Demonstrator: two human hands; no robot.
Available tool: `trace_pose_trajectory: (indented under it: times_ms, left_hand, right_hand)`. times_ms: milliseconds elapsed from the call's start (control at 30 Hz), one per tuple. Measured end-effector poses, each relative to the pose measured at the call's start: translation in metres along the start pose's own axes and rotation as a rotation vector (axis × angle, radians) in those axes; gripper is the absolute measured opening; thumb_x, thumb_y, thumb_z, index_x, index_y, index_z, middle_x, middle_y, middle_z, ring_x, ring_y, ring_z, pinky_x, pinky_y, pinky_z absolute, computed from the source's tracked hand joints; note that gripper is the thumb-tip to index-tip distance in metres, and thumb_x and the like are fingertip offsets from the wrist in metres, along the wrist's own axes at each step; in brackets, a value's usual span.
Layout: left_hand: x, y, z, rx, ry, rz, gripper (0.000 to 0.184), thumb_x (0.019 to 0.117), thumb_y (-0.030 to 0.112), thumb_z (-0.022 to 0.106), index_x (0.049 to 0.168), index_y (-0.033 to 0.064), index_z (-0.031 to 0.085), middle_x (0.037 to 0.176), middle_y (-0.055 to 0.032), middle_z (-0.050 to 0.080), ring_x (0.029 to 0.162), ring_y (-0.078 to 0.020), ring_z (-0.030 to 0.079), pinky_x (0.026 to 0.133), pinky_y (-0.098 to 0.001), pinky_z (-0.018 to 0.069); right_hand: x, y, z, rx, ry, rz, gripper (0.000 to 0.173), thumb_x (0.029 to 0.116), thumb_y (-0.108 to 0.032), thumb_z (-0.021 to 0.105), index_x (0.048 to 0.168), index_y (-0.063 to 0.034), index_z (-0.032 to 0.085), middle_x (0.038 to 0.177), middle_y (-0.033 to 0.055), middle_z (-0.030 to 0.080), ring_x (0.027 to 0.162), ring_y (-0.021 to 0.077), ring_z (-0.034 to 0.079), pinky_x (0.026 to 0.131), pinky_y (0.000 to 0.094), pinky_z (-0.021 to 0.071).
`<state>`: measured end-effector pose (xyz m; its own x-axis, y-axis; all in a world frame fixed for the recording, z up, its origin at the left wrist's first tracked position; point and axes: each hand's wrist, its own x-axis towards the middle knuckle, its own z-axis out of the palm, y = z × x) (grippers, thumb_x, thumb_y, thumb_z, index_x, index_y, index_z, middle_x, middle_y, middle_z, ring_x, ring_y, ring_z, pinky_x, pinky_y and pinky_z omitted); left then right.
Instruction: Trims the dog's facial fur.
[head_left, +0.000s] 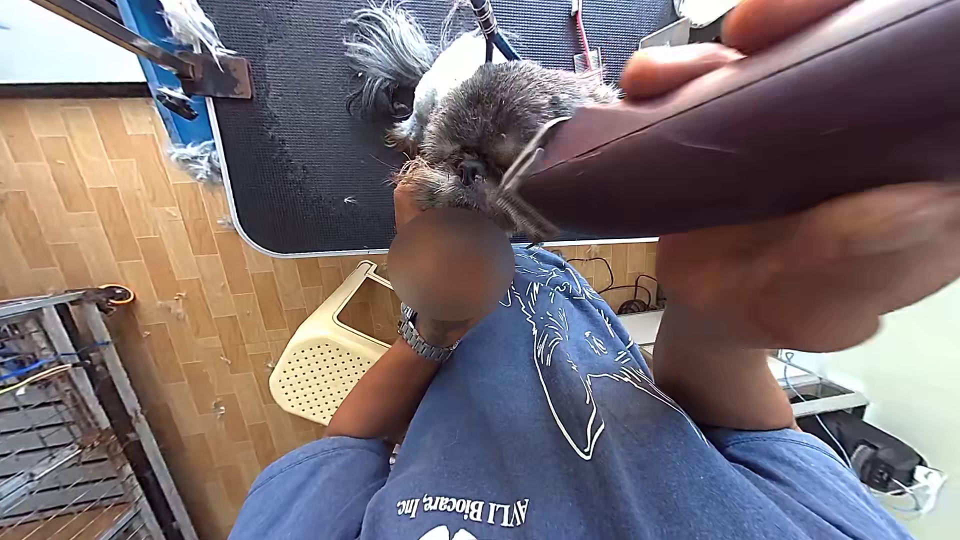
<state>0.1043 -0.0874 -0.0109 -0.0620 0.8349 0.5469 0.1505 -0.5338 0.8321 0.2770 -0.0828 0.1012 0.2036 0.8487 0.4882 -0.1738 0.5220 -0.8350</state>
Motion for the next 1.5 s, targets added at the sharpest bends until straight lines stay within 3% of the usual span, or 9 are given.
trace_pose_trajectory:
  times_ms: [100,267,433,733,933,1100,1233,1333,1500]
  left_hand:
    - [0.0,0.0,0.001,0.011,0.01,-0.005,0.021,0.0992,0.021,0.062,0.085,0.0067,0.069,0.126,-0.005,0.059,0.127,-0.0079,0.05,0.107,-0.0237,0.0431]
    - [-0.001,0.0,0.003,-0.006,0.009,0.005,0.024,0.1003,0.024,0.061,0.085,0.0069,0.069,0.127,-0.0038,0.058,0.128,-0.0064,0.05,0.107,-0.0231,0.0426]
    - [-0.002,0.002,0.004,-0.047,0.001,-0.001,0.018,0.098,0.018,0.064,0.084,0.0063,0.068,0.13,-0.0039,0.056,0.13,-0.0063,0.048,0.109,-0.0238,0.0418]
    - [-0.009,0.009,-0.001,-0.012,-0.044,-0.041,0.018,0.0984,0.018,0.065,0.087,0.0041,0.068,0.13,-0.0088,0.057,0.131,-0.0118,0.049,0.108,-0.0264,0.0433]
    - [-0.009,0.008,0.003,-0.02,-0.049,0.006,0.016,0.0934,0.015,0.066,0.082,0.0038,0.065,0.122,-0.011,0.059,0.127,-0.0166,0.051,0.105,-0.0296,0.0454]
    - [-0.012,0.006,0.003,-0.049,-0.056,0.019,0.018,0.0963,0.018,0.065,0.084,0.0047,0.066,0.126,-0.0094,0.058,0.128,-0.016,0.05,0.106,-0.0306,0.0443]
    - [-0.01,0.008,0.003,-0.044,-0.053,0.031,0.022,0.0988,0.021,0.064,0.084,0.0045,0.066,0.122,-0.0091,0.06,0.128,-0.0169,0.05,0.108,-0.0325,0.0431]
    - [-0.009,0.009,0.004,-0.057,-0.05,0.034,0.023,0.0987,0.021,0.064,0.083,0.0038,0.066,0.119,-0.0094,0.06,0.127,-0.0179,0.051,0.108,-0.0337,0.0428]
    - [-0.01,0.008,0.003,-0.043,-0.049,0.053,0.022,0.0971,0.018,0.064,0.08,0.0037,0.066,0.117,-0.0099,0.061,0.127,-0.0192,0.051,0.11,-0.0353,0.042]
  right_hand:
    - [0.001,-0.003,-0.009,-0.107,0.043,-0.118,0.054,0.0901,-0.02,0.075,0.124,0.0065,0.042,0.11,0.0247,0.066,0.108,0.0404,0.067,0.096,0.0559,0.0561]
    - [-0.001,-0.004,0.009,-0.118,-0.049,-0.113,0.033,0.0894,-0.013,0.072,0.115,-0.0009,0.055,0.116,0.0113,0.067,0.113,0.0261,0.067,0.1,0.0432,0.057]
    - [-0.005,0.004,0.012,-0.131,-0.113,-0.146,0.039,0.0901,-0.013,0.074,0.121,0.002,0.055,0.122,0.0114,0.065,0.119,0.025,0.064,0.105,0.0428,0.0538]
    - [-0.002,-0.005,0.012,-0.226,-0.112,-0.152,0.029,0.0944,-0.017,0.071,0.116,-0.0018,0.06,0.118,0.008,0.068,0.119,0.022,0.065,0.104,0.0395,0.0544]
    - [-0.002,0.0,0.012,-0.276,-0.103,-0.17,0.04,0.0899,-0.028,0.076,0.113,0.0008,0.063,0.115,0.0168,0.065,0.11,0.0314,0.066,0.098,0.0475,0.0575]
    - [0.0,-0.003,-0.001,-0.214,0.007,-0.084,0.067,0.0918,-0.019,0.075,0.134,0.006,0.03,0.114,0.0238,0.065,0.109,0.042,0.067,0.096,0.0595,0.0572]
    - [0.003,-0.005,0.0,-0.232,0.003,-0.137,0.06,0.0909,-0.015,0.075,0.13,0.0056,0.034,0.115,0.0253,0.064,0.109,0.0428,0.067,0.095,0.0594,0.0577]
    - [0.0,-0.002,0.005,-0.225,-0.024,-0.169,0.056,0.088,-0.013,0.079,0.125,-0.0003,0.039,0.118,0.0203,0.064,0.111,0.0387,0.067,0.097,0.0568,0.0579]
    - [0.002,-0.006,0.0,-0.131,-0.015,-0.072,0.064,0.0924,-0.016,0.075,0.133,0.0002,0.028,0.12,0.0231,0.061,0.11,0.0423,0.067,0.097,0.0614,0.0569]
